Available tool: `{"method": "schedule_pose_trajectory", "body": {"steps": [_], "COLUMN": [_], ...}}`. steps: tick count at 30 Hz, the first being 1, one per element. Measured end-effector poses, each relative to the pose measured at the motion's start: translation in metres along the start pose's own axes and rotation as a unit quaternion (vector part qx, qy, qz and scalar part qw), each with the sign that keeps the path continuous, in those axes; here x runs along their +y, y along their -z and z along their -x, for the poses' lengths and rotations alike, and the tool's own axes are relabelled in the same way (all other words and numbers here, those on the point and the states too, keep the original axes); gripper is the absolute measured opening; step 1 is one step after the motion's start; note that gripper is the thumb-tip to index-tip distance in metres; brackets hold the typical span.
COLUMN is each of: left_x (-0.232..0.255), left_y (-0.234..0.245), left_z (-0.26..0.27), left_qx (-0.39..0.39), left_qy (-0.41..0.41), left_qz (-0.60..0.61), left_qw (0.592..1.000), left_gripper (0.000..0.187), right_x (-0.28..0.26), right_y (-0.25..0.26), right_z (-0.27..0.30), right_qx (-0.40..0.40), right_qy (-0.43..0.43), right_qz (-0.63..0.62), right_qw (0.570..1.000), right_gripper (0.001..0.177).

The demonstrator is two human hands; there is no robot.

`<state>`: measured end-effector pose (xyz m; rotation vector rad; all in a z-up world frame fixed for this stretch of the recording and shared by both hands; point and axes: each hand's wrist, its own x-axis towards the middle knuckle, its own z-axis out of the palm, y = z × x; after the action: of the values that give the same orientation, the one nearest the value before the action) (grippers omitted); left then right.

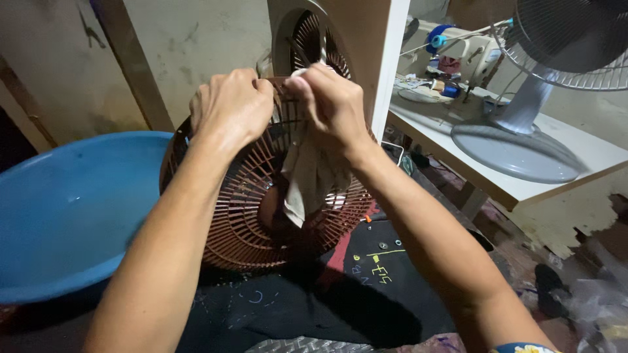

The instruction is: The person wipes the front grill of a standing electric fan with a cloth, then removes the grill and continues to wipe it thoroughly on both sides. The fan remains disassembled on the floor during the cleaning process.

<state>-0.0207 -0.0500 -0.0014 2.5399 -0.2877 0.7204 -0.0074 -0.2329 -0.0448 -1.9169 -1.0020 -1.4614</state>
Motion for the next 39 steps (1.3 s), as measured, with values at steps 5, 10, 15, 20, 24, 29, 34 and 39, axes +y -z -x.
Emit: {"method": "schedule_pose_trajectory", "body": {"steps": [5, 10, 15, 20, 24, 29, 34, 39], "left_x": [0.002, 0.009, 0.01, 0.011, 0.013, 0.01, -0.003, -0.013], "left_y": [0.001, -0.002, -0.003, 0.0, -0.001, -0.006, -0.008, -0.001], "left_z": [-0.002, -0.001, -0.001, -0.002, -0.001, -0.004, -0.011, -0.016], "left_qx": [-0.025, -0.018, -0.019, -0.03, -0.008, -0.017, -0.002, -0.026], "left_qy": [0.01, -0.009, -0.009, -0.002, -0.027, 0.0, -0.002, 0.033], "left_qz": [0.014, 0.003, 0.0, 0.004, 0.016, 0.031, 0.002, 0.015], "left_qw": [1.0, 1.0, 1.0, 1.0, 0.999, 0.999, 1.0, 0.999], "left_gripper": [0.041, 0.041, 0.037, 0.034, 0.032, 0.034, 0.04, 0.061], "right_x": [0.002, 0.0, -0.023, -0.039, -0.029, -0.019, -0.041, -0.064], "right_y": [0.014, 0.013, -0.006, 0.002, 0.005, -0.017, -0.037, -0.037], "right_z": [-0.007, -0.024, -0.017, 0.002, -0.016, -0.023, 0.046, 0.122], "right_qx": [0.083, 0.051, 0.064, 0.085, 0.027, -0.075, 0.064, -0.035], "right_qy": [-0.152, -0.056, 0.003, -0.001, 0.003, -0.186, -0.036, -0.044], "right_qz": [-0.369, -0.135, 0.08, 0.005, -0.032, 0.115, 0.161, 0.119], "right_qw": [0.913, 0.988, 0.995, 0.996, 0.999, 0.973, 0.984, 0.991], "right_gripper": [0.031, 0.025, 0.032, 0.01, 0.025, 0.017, 0.049, 0.061]}}
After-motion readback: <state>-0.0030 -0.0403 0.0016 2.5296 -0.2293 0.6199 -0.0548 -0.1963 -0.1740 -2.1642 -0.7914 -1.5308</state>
